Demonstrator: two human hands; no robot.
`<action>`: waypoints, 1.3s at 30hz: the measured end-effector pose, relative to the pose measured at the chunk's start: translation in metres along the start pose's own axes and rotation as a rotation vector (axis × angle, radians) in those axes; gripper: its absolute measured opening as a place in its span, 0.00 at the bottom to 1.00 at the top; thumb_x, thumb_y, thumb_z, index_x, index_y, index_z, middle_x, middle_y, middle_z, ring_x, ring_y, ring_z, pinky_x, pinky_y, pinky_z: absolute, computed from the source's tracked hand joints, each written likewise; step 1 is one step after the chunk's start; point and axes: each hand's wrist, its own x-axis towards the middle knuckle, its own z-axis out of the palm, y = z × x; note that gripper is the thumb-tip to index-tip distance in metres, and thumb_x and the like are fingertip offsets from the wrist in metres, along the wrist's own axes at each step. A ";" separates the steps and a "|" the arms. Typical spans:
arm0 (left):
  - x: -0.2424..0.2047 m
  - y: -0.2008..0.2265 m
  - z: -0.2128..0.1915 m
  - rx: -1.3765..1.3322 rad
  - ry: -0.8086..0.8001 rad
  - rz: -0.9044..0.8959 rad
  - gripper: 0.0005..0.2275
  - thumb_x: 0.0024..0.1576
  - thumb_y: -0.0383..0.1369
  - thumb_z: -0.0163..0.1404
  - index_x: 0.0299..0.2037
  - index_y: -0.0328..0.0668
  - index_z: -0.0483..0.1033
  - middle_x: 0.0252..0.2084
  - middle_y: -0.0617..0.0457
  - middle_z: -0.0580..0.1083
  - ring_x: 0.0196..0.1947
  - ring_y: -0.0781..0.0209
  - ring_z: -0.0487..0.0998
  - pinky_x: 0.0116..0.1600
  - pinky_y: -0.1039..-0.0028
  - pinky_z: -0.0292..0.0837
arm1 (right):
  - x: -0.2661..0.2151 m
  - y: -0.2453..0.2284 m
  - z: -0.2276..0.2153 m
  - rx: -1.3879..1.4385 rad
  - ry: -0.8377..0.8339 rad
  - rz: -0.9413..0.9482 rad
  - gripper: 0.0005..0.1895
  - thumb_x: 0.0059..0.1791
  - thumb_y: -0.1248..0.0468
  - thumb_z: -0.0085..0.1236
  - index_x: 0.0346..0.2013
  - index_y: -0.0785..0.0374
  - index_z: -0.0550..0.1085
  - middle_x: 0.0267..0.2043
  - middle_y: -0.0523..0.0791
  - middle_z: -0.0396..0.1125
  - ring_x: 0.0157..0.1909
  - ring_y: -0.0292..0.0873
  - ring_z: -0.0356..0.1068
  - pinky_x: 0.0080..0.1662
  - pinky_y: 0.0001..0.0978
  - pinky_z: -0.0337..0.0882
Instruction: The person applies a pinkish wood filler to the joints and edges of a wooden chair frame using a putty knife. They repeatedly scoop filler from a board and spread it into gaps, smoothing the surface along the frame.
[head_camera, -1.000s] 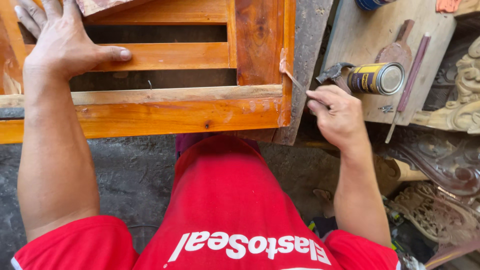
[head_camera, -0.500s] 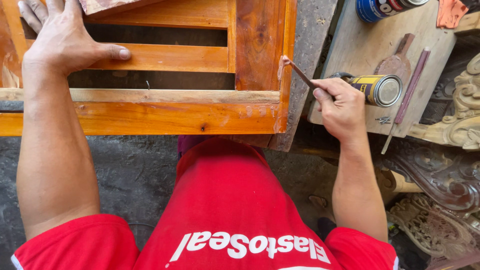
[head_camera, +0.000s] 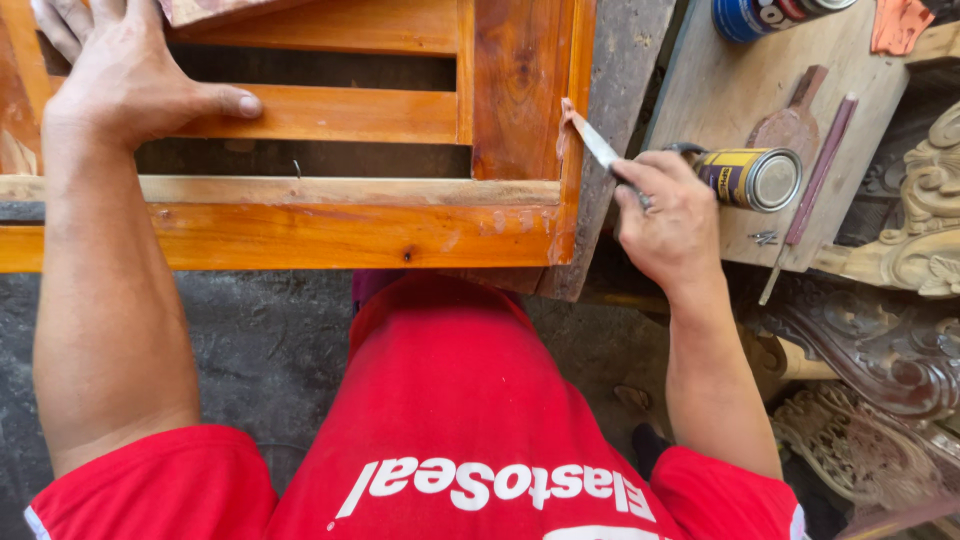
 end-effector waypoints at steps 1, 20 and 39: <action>-0.001 0.004 -0.002 -0.010 -0.012 -0.039 0.62 0.36 0.57 0.66 0.79 0.39 0.42 0.79 0.24 0.41 0.74 0.13 0.28 0.74 0.33 0.23 | 0.002 0.002 -0.004 0.013 -0.052 0.004 0.13 0.48 0.72 0.63 0.48 0.65 0.81 0.48 0.51 0.73 0.47 0.51 0.75 0.50 0.38 0.74; 0.005 -0.003 0.004 0.034 -0.016 -0.072 0.68 0.34 0.61 0.65 0.84 0.40 0.37 0.83 0.30 0.34 0.77 0.16 0.22 0.76 0.30 0.21 | 0.028 0.026 -0.001 0.235 -0.119 0.279 0.14 0.52 0.72 0.57 0.52 0.63 0.80 0.47 0.48 0.75 0.37 0.45 0.74 0.41 0.32 0.74; -0.005 0.004 -0.001 0.012 -0.040 -0.102 0.69 0.34 0.59 0.67 0.83 0.43 0.35 0.84 0.35 0.32 0.76 0.17 0.20 0.77 0.30 0.21 | 0.032 0.016 -0.010 0.097 -0.102 0.113 0.13 0.49 0.70 0.61 0.48 0.63 0.81 0.46 0.50 0.75 0.44 0.47 0.77 0.46 0.34 0.75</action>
